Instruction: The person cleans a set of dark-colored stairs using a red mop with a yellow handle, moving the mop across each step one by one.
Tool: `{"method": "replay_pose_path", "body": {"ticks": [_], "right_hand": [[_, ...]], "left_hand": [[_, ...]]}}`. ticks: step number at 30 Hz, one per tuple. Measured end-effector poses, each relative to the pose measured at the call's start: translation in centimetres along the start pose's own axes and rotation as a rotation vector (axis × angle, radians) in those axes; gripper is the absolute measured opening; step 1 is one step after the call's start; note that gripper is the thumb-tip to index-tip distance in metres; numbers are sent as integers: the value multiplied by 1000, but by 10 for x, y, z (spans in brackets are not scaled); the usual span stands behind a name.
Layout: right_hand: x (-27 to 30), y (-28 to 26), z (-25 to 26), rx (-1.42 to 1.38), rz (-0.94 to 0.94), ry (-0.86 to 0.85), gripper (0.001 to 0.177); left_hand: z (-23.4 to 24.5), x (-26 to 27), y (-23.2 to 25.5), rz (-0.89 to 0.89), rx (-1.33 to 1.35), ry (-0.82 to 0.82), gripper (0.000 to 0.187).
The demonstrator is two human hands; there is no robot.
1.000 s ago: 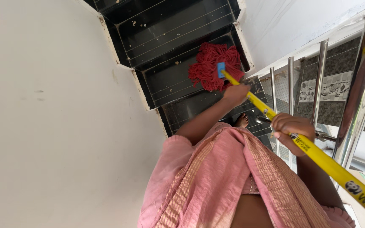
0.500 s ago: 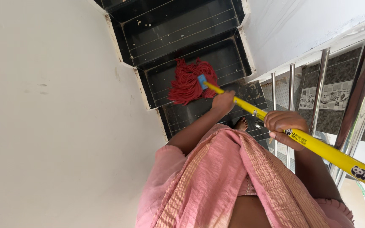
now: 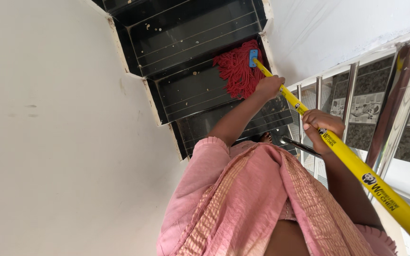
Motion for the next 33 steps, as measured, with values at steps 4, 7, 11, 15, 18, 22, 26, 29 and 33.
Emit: {"method": "replay_pose_path", "body": {"ticks": [4,7,11,15,18,22,26,29,33], "right_hand": [[17,21,5,-26,32,47,28],[29,17,23,-151,56,58,26],[58,-18,31,-76,-142,-13,39],[50,-18,11,-83,-11,-151,29],[53,-26,-18,-118,20,-290,29],[34,-41,-67,-82,68,-501,29],[21,-36,-88,-301,29,-634,28],[25,-36,-76,-308,23,-579,33],[23,-38,-62,-236,18,-513,31]], "left_hand": [[-26,-6,4,-96,-175,-71,22],[-46,2,25,-230,-214,-119,23],[-58,40,61,-315,-160,-111,36],[-36,89,53,-134,-142,-73,21],[-6,136,23,-35,-94,108,19],[6,187,-33,155,-110,219,21],[-3,228,-64,303,-75,269,15],[-11,228,-60,327,-87,202,14],[-6,188,-42,221,-51,233,23]]}}
Point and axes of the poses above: each hand's wrist, its own x-axis away from the middle knuckle, its own z-axis out of the back of the hand, y = z × x, the point moved 8 cm from there along -x, towards the middle knuckle, and after that the axes turned 9 degrees about -z, right-handed, at the moved point
